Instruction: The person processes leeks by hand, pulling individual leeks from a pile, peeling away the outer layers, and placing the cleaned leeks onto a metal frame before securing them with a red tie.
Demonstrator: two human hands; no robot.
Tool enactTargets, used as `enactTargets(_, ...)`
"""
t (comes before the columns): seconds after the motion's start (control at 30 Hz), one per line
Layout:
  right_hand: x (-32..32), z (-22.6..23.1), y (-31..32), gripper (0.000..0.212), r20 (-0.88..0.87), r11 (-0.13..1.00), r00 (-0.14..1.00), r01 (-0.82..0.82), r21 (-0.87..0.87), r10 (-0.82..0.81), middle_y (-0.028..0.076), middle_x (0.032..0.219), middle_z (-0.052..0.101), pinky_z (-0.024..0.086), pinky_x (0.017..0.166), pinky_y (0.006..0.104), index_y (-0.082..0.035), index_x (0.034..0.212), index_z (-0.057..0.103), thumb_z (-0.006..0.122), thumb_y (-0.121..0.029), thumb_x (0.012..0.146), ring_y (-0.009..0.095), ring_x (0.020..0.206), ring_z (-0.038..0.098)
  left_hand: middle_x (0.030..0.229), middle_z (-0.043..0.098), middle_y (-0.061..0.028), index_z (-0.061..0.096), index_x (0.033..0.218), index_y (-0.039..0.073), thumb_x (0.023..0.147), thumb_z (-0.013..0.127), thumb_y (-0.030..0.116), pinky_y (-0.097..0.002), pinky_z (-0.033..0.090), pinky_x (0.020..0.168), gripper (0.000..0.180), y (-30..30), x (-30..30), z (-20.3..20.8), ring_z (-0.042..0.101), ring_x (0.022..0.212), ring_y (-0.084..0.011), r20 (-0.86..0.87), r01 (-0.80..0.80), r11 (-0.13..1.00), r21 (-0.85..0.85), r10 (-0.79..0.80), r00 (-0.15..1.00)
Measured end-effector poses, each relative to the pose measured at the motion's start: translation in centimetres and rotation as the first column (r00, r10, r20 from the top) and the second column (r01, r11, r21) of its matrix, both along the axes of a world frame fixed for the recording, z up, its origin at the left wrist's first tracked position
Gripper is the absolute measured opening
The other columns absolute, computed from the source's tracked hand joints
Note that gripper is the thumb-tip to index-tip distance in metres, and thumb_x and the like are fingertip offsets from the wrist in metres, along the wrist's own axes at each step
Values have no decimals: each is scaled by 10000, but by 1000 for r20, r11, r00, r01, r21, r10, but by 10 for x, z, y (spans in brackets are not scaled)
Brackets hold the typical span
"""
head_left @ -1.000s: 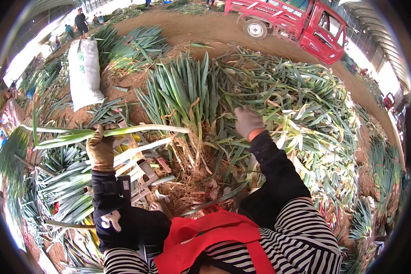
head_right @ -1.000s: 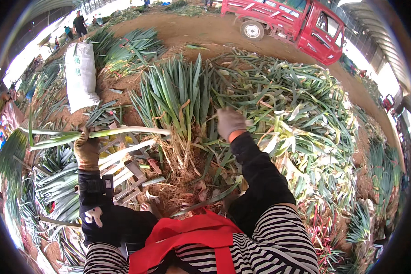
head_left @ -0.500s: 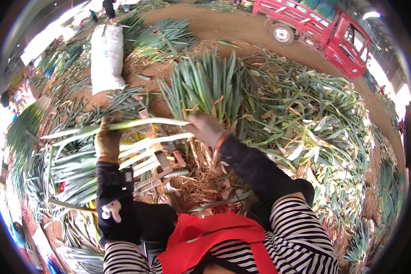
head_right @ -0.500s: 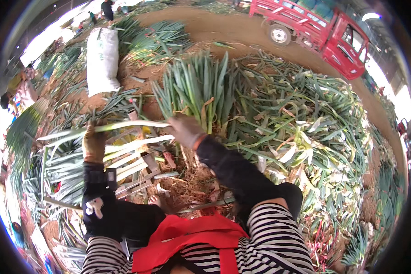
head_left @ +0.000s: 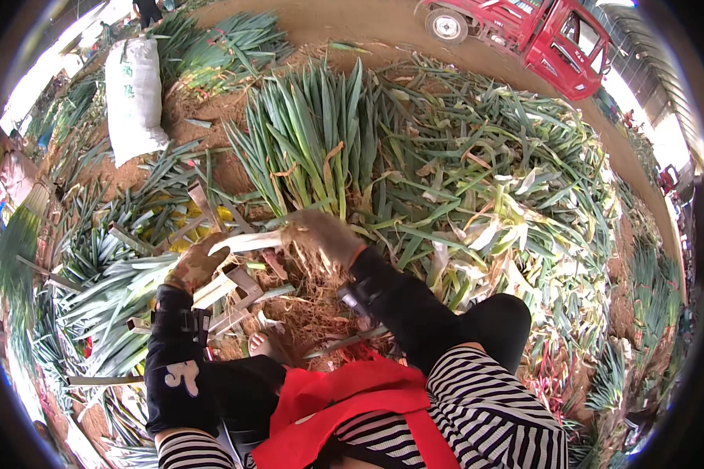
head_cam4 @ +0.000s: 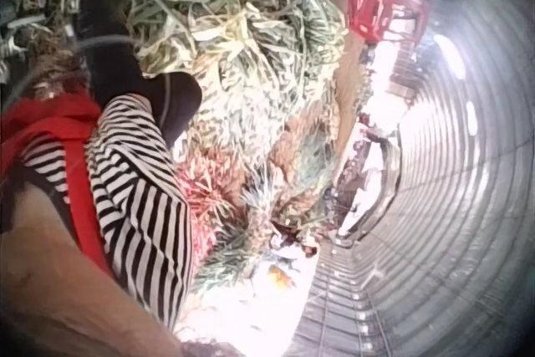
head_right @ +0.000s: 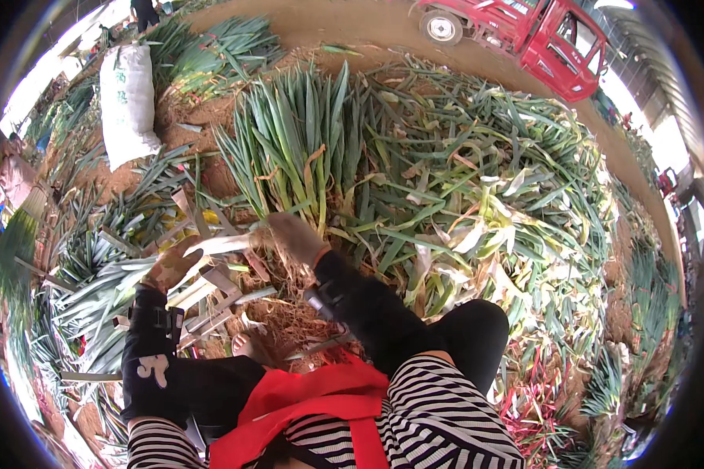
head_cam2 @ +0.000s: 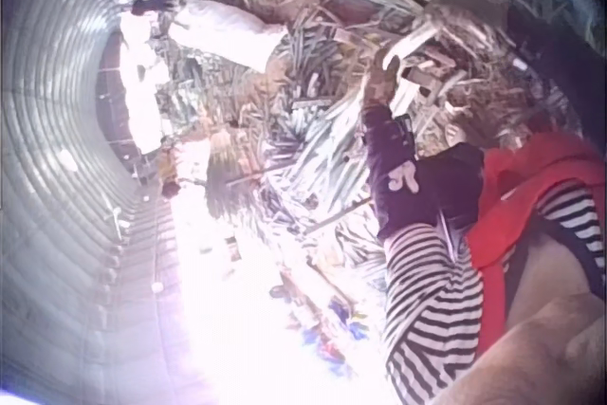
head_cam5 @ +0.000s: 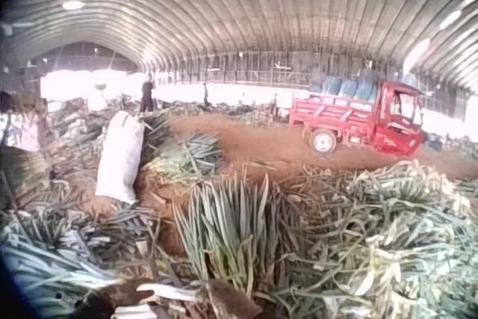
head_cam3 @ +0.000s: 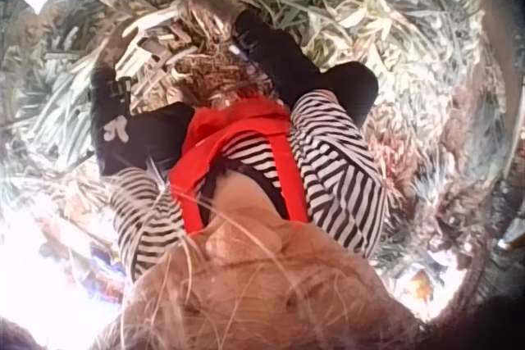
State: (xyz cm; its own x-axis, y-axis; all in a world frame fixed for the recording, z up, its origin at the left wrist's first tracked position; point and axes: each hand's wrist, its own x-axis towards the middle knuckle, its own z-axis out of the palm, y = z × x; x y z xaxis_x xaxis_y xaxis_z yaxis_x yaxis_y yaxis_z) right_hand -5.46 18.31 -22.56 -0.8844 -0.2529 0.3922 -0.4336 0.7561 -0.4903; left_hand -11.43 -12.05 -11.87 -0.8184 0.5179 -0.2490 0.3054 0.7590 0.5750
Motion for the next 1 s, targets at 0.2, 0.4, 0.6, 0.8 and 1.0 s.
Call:
enactTargets(0.2,14,-74,84,421,811,49,573,812,-581,118,145,971,626,525,675,368,-66,1280,482,593,-173,888,262,936,620,1220,580,-188,555,1205,54,893,568,410,-419,420,957,473,14,14,27,529,1148,-360,-242,-56,993,-107,28,970)
enactTargets(0.4,1,-114,38,555,811,788,325,564,246,-486,166,1122,594,468,780,392,-40,1276,475,640,-368,860,300,821,608,1122,619,-153,577,1159,70,845,658,274,-398,456,909,383,46,25,34,577,1075,-331,-403,90,996,8,-79,912)
enactTargets(0.6,-2,-131,59,449,937,710,265,704,-27,-227,188,953,627,456,794,407,27,1066,595,642,-362,848,333,846,606,1100,622,-162,607,1102,31,846,666,276,-406,456,900,360,57,28,38,572,1061,-347,-346,48,997,60,-24,938)
enactTargets(0.8,21,-110,76,124,826,-42,542,839,-543,155,87,721,540,450,497,343,-44,917,606,549,-155,920,203,584,557,1135,620,-163,565,1157,45,869,633,326,-392,447,928,408,33,21,17,577,1085,-325,-301,87,984,158,-36,953)
enactTargets(1.0,24,-130,76,301,957,426,251,857,-289,143,86,822,598,533,582,370,-62,1165,575,554,-267,946,198,633,602,1142,608,-197,586,1172,53,870,604,411,-417,438,937,469,56,32,40,561,1096,-351,-213,50,999,-22,-54,976)
